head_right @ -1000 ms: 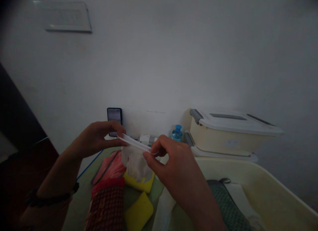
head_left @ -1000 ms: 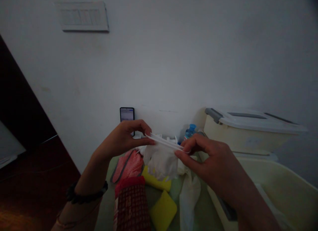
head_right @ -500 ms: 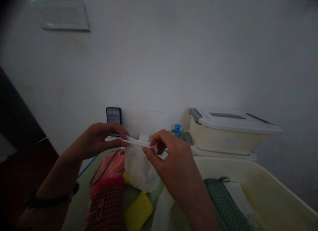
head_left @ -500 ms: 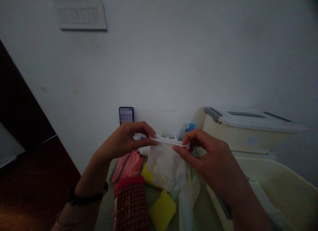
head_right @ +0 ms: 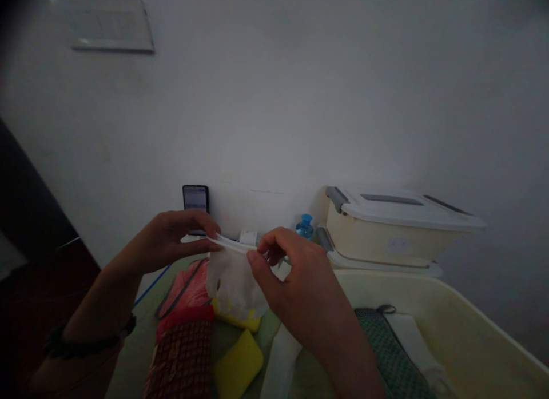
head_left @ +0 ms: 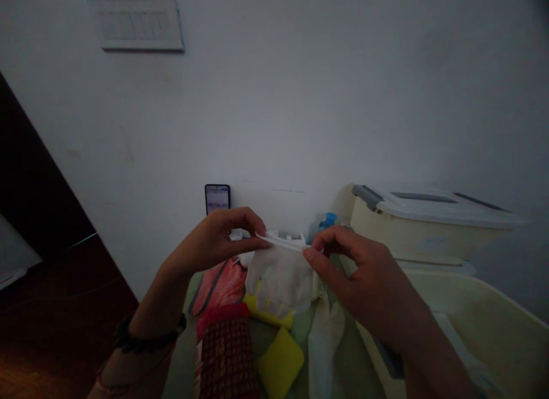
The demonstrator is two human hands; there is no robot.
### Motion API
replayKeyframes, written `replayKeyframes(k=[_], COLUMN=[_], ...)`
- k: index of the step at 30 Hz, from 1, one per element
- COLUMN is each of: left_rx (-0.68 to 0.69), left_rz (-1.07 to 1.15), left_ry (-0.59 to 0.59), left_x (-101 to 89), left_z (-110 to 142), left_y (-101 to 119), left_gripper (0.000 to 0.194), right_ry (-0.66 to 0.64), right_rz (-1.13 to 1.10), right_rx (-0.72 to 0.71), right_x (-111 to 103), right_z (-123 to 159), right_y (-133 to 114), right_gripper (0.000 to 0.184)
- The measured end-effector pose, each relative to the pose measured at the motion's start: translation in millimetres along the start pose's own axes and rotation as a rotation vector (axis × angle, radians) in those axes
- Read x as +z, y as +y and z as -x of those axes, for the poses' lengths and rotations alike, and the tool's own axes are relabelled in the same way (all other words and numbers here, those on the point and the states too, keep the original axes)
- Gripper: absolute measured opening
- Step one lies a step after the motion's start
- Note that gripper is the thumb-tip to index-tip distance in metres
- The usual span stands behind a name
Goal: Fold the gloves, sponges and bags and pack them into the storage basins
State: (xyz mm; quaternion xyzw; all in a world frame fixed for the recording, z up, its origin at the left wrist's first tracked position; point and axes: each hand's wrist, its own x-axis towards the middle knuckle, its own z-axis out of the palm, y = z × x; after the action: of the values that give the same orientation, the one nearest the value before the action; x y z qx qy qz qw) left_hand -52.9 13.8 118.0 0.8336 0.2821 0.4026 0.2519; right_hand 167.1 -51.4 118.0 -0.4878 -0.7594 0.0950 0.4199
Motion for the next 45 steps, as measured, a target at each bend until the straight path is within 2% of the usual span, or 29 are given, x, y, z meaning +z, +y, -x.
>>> replayKeyframes(k=[8,13,18,20,24,27,30,39,45], left_rx=[-0.018,-0.022,-0.007,-0.003,-0.027,-0.039,-0.027,0.050,0.080], left_rz=[0.113,0.200,0.196,0.189,0.168,0.168,0.166,0.132,0.152], left_ry=[0.029,0.011,0.008,0.005,-0.017,-0.053,-0.070,-0.056,-0.040], left_x=[3.0,13.0,23.8,26.5,29.8,30.8,30.6,31.0,29.9], left_z=[-1,-3,-6,-7,-7,-7,-7,-7,-6], left_y=[-5,-4,0,2,5,7,8,7,6], left_gripper=[0.017,0.018,0.025,0.026,0.027,0.026,0.026,0.022,0.015], right_ry=[0.033,0.067,0.074,0.054,-0.083,-0.143,-0.150,-0.104,-0.065], right_rz=[-0.005,-0.027,-0.060,-0.081,-0.026,0.019,-0.022,-0.061,-0.048], right_rx=[0.087,0.101,0.096,0.116,0.122,0.066,0.024,0.053,0.013], right_x=[-4,0,2,2,4,5,4,6,6], right_z=[-1,-2,-2,-2,0,1,1,1,0], right_y=[1,2,3,4,7,10,8,1,3], right_gripper=[0.015,0.014,0.014,0.012,0.030,0.017,0.008,0.006,0.004])
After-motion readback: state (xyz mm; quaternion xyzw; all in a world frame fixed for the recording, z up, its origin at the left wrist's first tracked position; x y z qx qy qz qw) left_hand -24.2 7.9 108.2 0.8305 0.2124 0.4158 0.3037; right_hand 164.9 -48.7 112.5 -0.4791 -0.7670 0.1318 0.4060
